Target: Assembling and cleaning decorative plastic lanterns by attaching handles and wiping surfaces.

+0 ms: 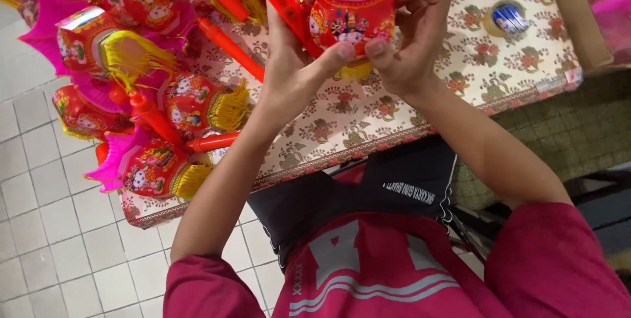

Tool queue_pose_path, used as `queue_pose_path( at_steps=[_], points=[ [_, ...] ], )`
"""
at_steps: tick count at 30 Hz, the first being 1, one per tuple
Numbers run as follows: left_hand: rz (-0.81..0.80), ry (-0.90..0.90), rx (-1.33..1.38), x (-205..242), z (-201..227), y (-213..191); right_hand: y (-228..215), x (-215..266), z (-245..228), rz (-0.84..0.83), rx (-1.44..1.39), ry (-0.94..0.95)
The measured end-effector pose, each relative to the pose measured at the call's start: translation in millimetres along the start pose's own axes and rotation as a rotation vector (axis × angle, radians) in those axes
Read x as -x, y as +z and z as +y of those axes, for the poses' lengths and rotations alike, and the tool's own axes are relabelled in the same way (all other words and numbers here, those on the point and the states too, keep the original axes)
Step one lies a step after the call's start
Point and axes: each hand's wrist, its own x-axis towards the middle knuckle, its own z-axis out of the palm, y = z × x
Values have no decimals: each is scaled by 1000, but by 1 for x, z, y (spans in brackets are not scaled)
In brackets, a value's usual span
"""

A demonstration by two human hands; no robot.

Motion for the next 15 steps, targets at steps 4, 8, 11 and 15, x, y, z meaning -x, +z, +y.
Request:
queue_pose_path(
  at_steps=[4, 8, 11, 15],
  points=[
    [20, -4, -163, -4, -2, 11, -9, 10, 1, 45, -48, -58],
    [23, -87, -187, 13, -16, 26, -40, 31, -27, 95, 87, -25],
    [-148, 88, -127, 15, -39, 37, -67, 52, -28, 185, 201, -69],
    [-200, 22, -127, 10, -58, 69, -113, 62, -33, 145, 421, -186]
  ],
)
